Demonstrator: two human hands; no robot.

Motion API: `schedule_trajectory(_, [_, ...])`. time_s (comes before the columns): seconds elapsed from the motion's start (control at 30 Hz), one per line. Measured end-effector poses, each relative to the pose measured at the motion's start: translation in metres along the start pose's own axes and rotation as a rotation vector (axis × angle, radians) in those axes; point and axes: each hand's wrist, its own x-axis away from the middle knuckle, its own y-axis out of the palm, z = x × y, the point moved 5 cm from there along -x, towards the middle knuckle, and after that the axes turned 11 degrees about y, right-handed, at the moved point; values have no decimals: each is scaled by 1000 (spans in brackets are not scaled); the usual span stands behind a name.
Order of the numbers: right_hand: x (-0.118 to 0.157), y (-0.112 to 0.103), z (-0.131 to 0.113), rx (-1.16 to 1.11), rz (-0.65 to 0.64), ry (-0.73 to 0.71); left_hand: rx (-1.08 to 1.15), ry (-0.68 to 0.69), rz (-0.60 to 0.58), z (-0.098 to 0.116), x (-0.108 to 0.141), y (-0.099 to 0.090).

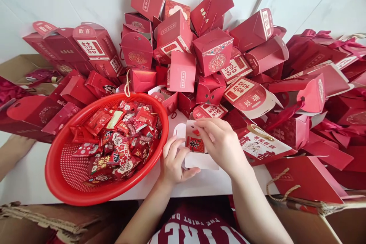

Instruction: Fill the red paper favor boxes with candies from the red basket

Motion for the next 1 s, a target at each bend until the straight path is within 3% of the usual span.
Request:
schedule_trajectory(0.17, [-14, -1, -44, -42, -232, -243, -11, -2, 45, 0, -1, -1])
schedule_trajectory(0.33, [-34, 0, -92, 110, -390, -468, 24, 27, 60, 2, 2, 3])
schedule_trajectory(0.43, [-47, 10, -110, 204, -480, -522, 30, -14, 77, 0, 7, 5])
schedule_trajectory(0.6, [-59, 45, -133, 261, -664, -640, 51, -11, 45, 0, 11, 7])
schedule_trajectory(0.87, [-35, 123, -144, 257, -1296, -630, -28, -1, 29, 0, 9, 3])
schedule_trajectory(0.93, [-28, 141, -137, 287, -1345, -567, -6, 4, 22, -1, 11, 5])
schedule_trajectory(1.0, [-25, 153, -129, 274, -1300, -502, 20, 12, 14, -1, 12, 6])
